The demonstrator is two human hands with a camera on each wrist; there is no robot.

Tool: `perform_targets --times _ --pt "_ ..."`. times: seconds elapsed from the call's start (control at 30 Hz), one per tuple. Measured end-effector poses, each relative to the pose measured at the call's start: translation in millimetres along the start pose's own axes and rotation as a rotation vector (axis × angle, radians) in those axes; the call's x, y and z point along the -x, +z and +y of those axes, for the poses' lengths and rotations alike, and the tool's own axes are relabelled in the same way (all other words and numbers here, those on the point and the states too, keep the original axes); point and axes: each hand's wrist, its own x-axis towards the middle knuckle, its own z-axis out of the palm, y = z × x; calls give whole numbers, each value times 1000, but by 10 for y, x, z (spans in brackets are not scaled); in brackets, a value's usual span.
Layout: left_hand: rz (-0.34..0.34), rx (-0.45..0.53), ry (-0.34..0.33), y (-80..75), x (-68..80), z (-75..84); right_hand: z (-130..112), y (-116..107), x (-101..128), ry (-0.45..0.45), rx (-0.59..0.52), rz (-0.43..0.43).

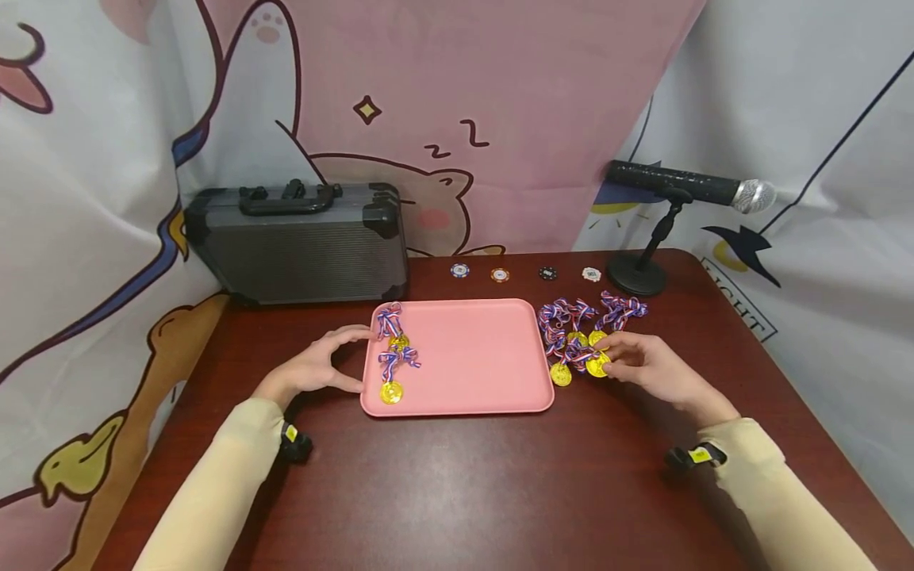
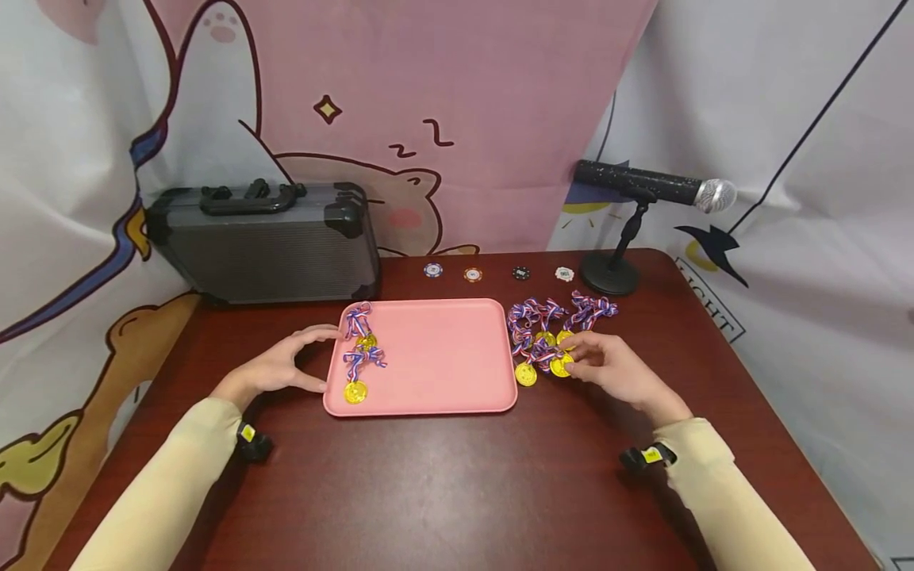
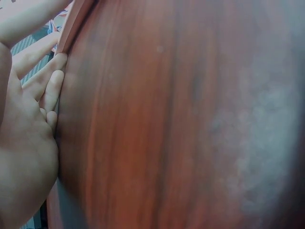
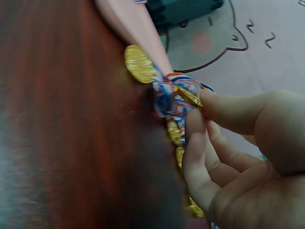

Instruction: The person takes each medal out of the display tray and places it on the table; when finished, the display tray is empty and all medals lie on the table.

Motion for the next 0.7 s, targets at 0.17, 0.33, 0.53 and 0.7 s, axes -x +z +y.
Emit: perform_targets --times 0.17,0.33,0.53,0.7 --pt "3 -5 9 -5 5 1 84 86 -9 -14 145 -22" --pt "10 3 29 4 3 -28 73 134 1 -55 308 -11" --pt "14 -21 106 -6 -13 -50 36 159 -13 -101 435 5" --pt "3 -6 32 -3 -6 -31 -23 141 -23 -91 445 19"
